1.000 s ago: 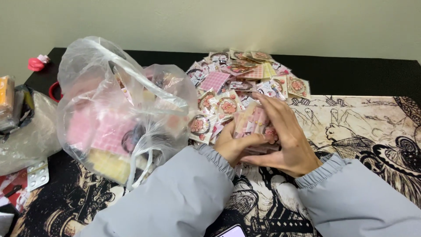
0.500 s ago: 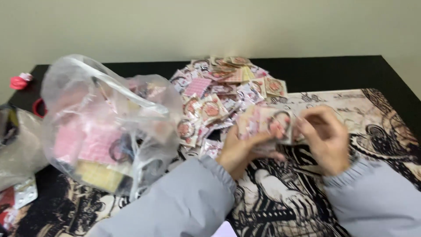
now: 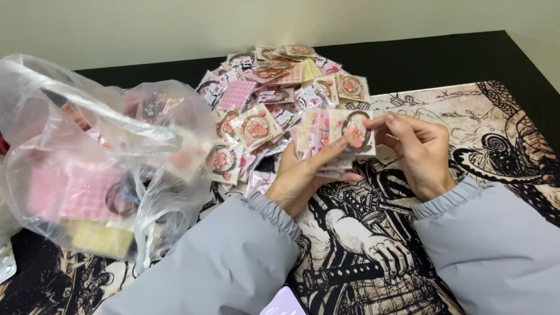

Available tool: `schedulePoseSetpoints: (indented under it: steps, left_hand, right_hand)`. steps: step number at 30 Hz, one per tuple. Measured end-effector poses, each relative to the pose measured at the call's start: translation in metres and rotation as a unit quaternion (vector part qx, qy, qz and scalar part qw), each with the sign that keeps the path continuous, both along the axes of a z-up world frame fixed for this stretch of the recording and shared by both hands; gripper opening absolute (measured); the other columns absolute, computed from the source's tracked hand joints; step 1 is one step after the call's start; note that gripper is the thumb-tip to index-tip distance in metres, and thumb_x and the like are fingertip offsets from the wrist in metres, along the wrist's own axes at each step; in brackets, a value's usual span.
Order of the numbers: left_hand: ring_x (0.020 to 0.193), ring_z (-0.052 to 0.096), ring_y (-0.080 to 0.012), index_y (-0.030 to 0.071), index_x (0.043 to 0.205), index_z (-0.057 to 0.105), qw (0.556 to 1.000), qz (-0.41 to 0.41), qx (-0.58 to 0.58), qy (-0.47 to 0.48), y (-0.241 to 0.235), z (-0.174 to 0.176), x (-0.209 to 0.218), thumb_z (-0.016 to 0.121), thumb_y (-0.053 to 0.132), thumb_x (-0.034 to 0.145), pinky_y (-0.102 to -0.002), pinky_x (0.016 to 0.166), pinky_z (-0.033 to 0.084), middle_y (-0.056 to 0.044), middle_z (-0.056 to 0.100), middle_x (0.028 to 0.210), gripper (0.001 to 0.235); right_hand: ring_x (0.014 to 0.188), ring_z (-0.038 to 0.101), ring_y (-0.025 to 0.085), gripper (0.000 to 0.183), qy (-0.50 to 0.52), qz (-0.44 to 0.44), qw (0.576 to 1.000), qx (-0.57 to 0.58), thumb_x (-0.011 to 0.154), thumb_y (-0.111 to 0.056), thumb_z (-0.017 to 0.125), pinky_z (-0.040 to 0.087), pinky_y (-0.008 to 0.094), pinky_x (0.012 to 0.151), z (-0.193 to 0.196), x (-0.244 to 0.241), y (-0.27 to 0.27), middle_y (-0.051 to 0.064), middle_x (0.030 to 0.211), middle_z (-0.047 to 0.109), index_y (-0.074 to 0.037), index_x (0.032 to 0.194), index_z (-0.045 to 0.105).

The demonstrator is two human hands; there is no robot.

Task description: Sort through a pile of small packaged stickers on a desk mat

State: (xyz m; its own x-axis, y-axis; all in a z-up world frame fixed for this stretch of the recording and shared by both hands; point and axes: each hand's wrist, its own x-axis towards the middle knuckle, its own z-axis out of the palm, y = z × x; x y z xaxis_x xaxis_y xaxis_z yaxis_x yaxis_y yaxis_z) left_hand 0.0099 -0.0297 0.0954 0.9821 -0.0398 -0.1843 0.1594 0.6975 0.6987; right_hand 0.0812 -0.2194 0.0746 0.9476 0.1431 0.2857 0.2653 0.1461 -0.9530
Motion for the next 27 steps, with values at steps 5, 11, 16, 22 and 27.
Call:
schedulePoseSetpoints:
  steps: [5, 11, 16, 22, 27]
  left_hand:
    - [0.111, 0.074, -0.0545, -0.009, 0.151, 0.047, 0.997, 0.021, -0.064, 0.032, -0.002, -0.024, 0.009, 0.089, 0.005, 0.089, -0.077, 0.082, 0.069, -0.031, 0.057, 0.134, 0.077]
    - [0.108, 0.073, -0.0521, -0.010, 0.150, 0.050, 0.998, 0.020, -0.043, 0.036, -0.005, -0.004, 0.003, 0.087, -0.002, 0.086, -0.078, 0.083, 0.069, -0.031, 0.057, 0.131, 0.075]
    - [0.107, 0.075, -0.0517, -0.009, 0.149, 0.054, 0.999, 0.020, -0.015, 0.046, -0.006, -0.006, 0.001, 0.089, -0.004, 0.083, -0.076, 0.083, 0.070, -0.029, 0.062, 0.129, 0.075]
    - [0.106, 0.077, -0.0516, -0.009, 0.150, 0.057, 0.998, 0.031, 0.020, 0.048, -0.007, -0.010, 0.004, 0.092, -0.007, 0.078, -0.078, 0.079, 0.071, -0.030, 0.067, 0.127, 0.081]
    - [0.103, 0.079, -0.0486, -0.007, 0.147, 0.058, 0.997, 0.014, 0.051, 0.058, -0.006, -0.008, 0.001, 0.091, -0.006, 0.078, -0.072, 0.083, 0.074, -0.029, 0.071, 0.123, 0.077]
  right_hand:
    - [0.095, 0.077, 0.015, 0.028, 0.001, -0.024, 0.999, 0.025, 0.123, -0.018, 0.065, 0.070, 0.034, 0.088, -0.011, 0.020, -0.014, 0.014, 0.104, 0.082, 0.003, 0.118, 0.083]
    - [0.087, 0.078, 0.021, 0.031, 0.001, -0.012, 0.998, 0.065, 0.121, -0.016, 0.067, 0.070, 0.040, 0.082, -0.018, 0.026, -0.017, 0.019, 0.096, 0.081, 0.008, 0.109, 0.083]
    - [0.080, 0.077, 0.025, 0.029, -0.002, -0.054, 0.995, 0.081, 0.118, -0.015, 0.071, 0.072, 0.045, 0.075, -0.015, 0.030, -0.026, 0.023, 0.095, 0.082, 0.007, 0.104, 0.084]
    - [0.076, 0.082, 0.024, 0.029, -0.006, -0.187, 0.973, 0.135, 0.116, -0.024, 0.068, 0.074, 0.039, 0.071, -0.016, 0.067, -0.068, 0.016, 0.108, 0.087, 0.000, 0.109, 0.084]
    - [0.073, 0.082, 0.020, 0.031, 0.043, -0.313, 0.941, 0.119, 0.108, -0.027, 0.070, 0.077, 0.036, 0.060, -0.007, 0.074, -0.079, 0.014, 0.118, 0.088, -0.005, 0.121, 0.085]
